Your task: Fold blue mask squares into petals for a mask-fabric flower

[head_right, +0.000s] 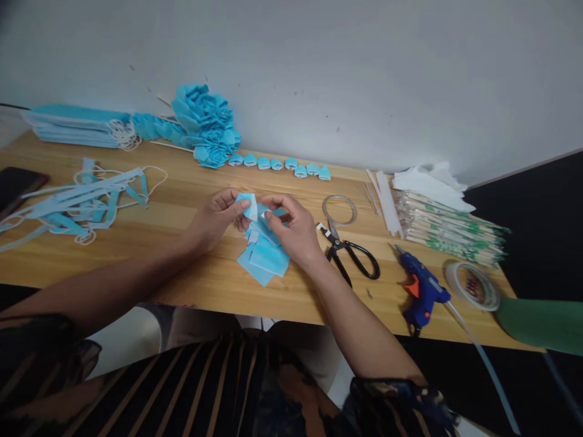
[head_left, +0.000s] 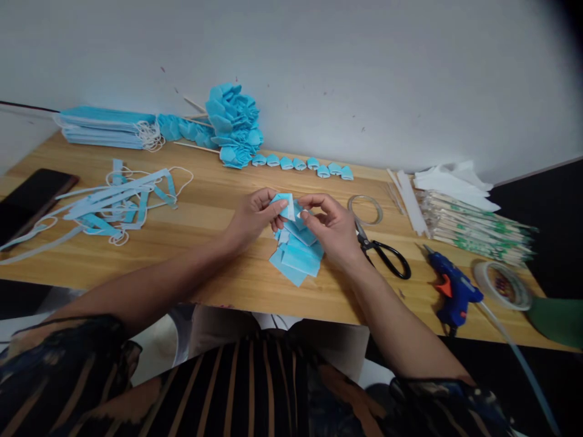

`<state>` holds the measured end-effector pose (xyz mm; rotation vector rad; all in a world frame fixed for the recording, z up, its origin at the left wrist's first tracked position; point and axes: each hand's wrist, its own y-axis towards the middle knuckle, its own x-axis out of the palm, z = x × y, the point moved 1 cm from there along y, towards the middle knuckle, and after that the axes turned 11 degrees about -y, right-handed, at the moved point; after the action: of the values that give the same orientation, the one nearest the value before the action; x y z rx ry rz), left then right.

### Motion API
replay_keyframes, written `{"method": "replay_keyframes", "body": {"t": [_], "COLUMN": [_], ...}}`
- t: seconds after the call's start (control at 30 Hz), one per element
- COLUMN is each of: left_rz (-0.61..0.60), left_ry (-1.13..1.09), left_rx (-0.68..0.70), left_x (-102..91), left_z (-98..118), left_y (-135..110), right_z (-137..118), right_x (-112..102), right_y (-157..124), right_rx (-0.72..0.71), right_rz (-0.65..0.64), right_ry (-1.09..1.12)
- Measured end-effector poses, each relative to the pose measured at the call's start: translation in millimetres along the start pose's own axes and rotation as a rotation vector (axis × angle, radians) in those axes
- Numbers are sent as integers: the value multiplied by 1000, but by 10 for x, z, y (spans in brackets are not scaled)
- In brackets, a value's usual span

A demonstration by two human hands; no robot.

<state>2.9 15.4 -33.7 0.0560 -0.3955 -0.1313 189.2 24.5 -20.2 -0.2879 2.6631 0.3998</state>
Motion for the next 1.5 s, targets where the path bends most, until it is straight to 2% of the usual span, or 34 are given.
{"method": "replay_keyframes", "body": {"t": [0.17, 0.37, 0.6, 1.13, 1.33, 1.5], "left_rz": [-30, -55, -63, -85, -59, 5], "left_ry": [43, 56, 69, 94, 55, -39], "left_rx": [-10, -35, -45, -29, -34, -75], "left_x": [15, 33, 35, 30, 25, 2], "left_z": [-13, -27, -22, -22, -30, -22], "left_y": [-22, -37, -35, -41, -29, 7], "right_z": [19, -1, 5, 4, -10, -1], "right_x": [3, 17, 36, 17, 1, -76], "right_y": [0, -14, -12, 3, 1, 11], "right_rx": [62, 3, 34, -8, 27, 35], "right_rz": [-7, -35, -40, -13, -22, 32], "right_ry": [65, -13, -24, -114, -81, -15]}}
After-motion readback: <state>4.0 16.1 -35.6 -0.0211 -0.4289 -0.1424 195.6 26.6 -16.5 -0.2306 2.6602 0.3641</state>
